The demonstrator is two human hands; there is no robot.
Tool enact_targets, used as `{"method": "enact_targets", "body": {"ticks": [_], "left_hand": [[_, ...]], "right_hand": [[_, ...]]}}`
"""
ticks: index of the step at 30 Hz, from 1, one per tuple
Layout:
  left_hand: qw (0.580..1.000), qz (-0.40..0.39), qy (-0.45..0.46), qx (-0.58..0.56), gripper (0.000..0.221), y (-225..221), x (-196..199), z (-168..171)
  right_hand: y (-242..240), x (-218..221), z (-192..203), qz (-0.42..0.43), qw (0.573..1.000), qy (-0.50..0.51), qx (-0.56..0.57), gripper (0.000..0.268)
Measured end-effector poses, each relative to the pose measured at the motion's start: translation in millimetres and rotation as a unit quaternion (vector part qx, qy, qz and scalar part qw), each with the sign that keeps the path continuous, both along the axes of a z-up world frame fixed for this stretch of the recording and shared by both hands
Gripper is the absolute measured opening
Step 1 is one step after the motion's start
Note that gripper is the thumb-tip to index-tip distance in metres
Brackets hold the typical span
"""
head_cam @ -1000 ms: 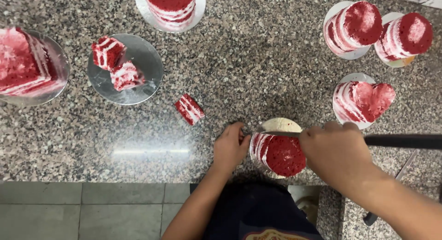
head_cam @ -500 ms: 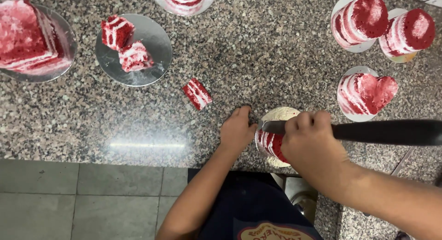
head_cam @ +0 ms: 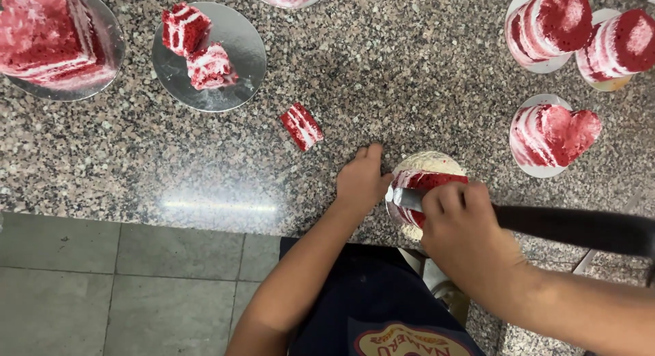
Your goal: The person slices a small piece off a red velvet cake layer with a long knife, then uses an icing spatula to scoop white frosting from a bowl and spread it over the top and sides of the cake layer on a turntable, working among several other layered cakes on the counter.
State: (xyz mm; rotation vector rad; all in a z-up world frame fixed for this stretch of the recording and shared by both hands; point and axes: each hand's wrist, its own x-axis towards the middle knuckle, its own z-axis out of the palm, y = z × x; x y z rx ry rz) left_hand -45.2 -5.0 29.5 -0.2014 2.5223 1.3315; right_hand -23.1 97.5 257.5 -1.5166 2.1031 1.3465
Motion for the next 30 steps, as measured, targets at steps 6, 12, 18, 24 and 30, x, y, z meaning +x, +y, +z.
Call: {"method": "enact_targets", "body": {"ticks": [6, 12, 18, 24, 30], "left_hand": [[1.0, 0.016, 0.013, -0.003, 0.057, 2, 1, -5], [1.0, 0.024, 0.017, 0.004, 0.055, 2, 3, -7], [1.0, 0.013, -0.018, 0.004, 0.054, 1, -1, 3], [1.0, 0.025, 0.009, 0.006, 0.054, 4, 3, -1], [0.999, 0.03, 0.028, 0.001, 0.056, 3, 4, -1]], "right_hand": [[4, 15, 3, 0.035, 0.999, 0.007, 0.006, 0.037], [31, 29, -5, 0.089, 0.994, 0.056, -0.032, 0.045], [31, 36, 8, 0.056, 0.998, 0.005, 0.028, 0.037], [75, 51, 5, -0.061, 0.997, -0.052, -0.007, 0.033], [118, 47, 16, -0.176, 0.961, -0.011, -0.213, 0.061]]}}
